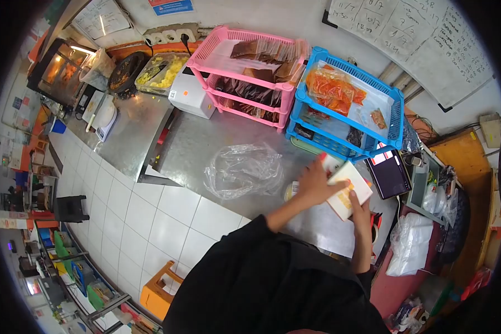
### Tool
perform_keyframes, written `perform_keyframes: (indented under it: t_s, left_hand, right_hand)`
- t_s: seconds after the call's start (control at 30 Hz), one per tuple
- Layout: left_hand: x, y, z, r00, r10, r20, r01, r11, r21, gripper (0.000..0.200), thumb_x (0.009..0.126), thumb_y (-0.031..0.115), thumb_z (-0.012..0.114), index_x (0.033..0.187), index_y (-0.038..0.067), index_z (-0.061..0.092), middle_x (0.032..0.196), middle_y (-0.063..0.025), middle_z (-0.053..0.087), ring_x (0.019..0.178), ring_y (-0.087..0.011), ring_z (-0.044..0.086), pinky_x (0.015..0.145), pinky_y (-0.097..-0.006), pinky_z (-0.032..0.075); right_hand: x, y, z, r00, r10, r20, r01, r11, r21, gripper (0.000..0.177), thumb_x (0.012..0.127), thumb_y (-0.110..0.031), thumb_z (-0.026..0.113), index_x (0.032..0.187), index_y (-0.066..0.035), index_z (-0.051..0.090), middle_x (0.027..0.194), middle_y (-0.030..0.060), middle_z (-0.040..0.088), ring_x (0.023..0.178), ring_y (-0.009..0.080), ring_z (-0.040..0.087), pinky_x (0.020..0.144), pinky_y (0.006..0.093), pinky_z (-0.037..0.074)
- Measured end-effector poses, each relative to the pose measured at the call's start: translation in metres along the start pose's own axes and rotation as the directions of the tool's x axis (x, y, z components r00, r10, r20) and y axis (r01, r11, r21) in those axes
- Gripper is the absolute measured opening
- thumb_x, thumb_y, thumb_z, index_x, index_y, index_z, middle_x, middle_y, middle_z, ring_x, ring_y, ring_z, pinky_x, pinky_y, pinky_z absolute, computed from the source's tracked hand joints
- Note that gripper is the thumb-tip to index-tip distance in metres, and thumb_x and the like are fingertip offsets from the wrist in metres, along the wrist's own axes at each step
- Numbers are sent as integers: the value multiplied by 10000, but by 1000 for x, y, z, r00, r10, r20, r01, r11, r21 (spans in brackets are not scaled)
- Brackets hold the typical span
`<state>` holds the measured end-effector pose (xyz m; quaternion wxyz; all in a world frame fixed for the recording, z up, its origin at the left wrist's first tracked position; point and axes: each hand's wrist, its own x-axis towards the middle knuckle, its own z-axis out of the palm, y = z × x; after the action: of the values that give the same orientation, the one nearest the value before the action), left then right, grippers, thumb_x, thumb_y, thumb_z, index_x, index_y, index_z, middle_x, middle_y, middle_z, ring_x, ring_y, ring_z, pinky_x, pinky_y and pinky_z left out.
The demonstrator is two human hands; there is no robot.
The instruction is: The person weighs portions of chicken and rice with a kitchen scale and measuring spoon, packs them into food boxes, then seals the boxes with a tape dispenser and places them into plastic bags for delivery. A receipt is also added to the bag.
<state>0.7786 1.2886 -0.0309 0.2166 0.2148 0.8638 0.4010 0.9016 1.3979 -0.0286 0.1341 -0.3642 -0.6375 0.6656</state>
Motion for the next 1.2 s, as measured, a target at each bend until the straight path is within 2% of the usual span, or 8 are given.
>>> perform_keyframes:
  t_s: [0.1, 0.27, 0.43, 0.53, 0.77, 0.87, 1.1, 1.2]
  left_hand:
    - [-13, -14, -73, 968, 127, -219, -140, 989, -46, 825, 592, 454, 708, 1128, -66, 358, 1023, -215, 481, 939, -328, 490, 817, -392, 383]
    - [-18, -75, -176, 918, 34, -394, -6, 997, 72, 950, 580, 547, 667, 1166, -103, 297, 1070, -268, 442, 990, -376, 456, 849, -406, 359]
    - [-9, -135, -203, 933, -120, -339, 140, 990, 35, 806, 608, 417, 718, 1105, -105, 358, 1035, -255, 484, 1004, -298, 496, 815, -352, 414]
    - [1, -170, -179, 964, -171, -202, 179, 984, 19, 1005, 560, 498, 714, 1182, -150, 264, 1133, -301, 402, 1062, -329, 451, 854, -338, 394]
    - [10, -196, -115, 970, -241, 12, 240, 970, 33, 1148, 505, 652, 640, 1217, -129, 192, 1181, -325, 343, 1117, -417, 359, 934, -438, 288]
    - [10, -212, -99, 959, -273, 73, 277, 959, -55, 1079, 513, 505, 743, 1171, -168, 216, 1138, -267, 411, 1029, -285, 479, 837, -322, 413]
    - [-8, -253, -93, 932, -272, 241, 350, 849, -396, 901, 539, 388, 781, 1096, -117, 284, 1002, -198, 508, 865, -221, 562, 725, -278, 470]
    - [-8, -260, -91, 948, -315, 53, 318, 911, -263, 892, 563, 400, 765, 1097, -128, 283, 983, -189, 519, 876, -206, 557, 731, -274, 469]
  right_hand:
    - [1, -19, 57, 965, -131, 228, 115, 990, 81, 434, 825, -182, 539, 1166, 11, 355, 1087, 95, 487, 962, 136, 492, 798, 265, 418]
    - [33, -8, 184, 872, -308, 381, 300, 950, 83, 434, 781, -184, 599, 1096, 9, 373, 1012, 109, 516, 898, 154, 526, 770, 282, 439]
    - [25, 15, 246, 875, -57, 481, -15, 989, 145, 552, 776, -285, 598, 1148, 1, 307, 1033, 106, 511, 902, 168, 542, 749, 276, 453]
    - [16, 40, 240, 858, 170, 484, -270, 952, 144, 648, 767, -364, 589, 1213, -58, 231, 1136, 97, 433, 1018, 183, 472, 794, 373, 429]
    - [6, 53, 189, 854, 357, 378, -350, 932, -88, 768, 732, -478, 569, 1269, -116, 156, 1202, 126, 396, 1062, 285, 442, 776, 544, 378]
    - [0, 56, 182, 808, 429, 404, -385, 903, -189, 751, 745, -442, 573, 1271, -93, 164, 1197, 133, 410, 1082, 254, 433, 814, 494, 382]
    - [10, 138, 205, 875, 345, 340, -321, 939, -127, 539, 767, -192, 607, 1201, -47, 322, 1101, 97, 485, 980, 168, 508, 790, 287, 443]
    - [12, 143, 209, 937, 125, 325, -98, 990, -99, 484, 728, -154, 649, 1105, -1, 387, 986, 111, 547, 907, 185, 549, 742, 300, 469]
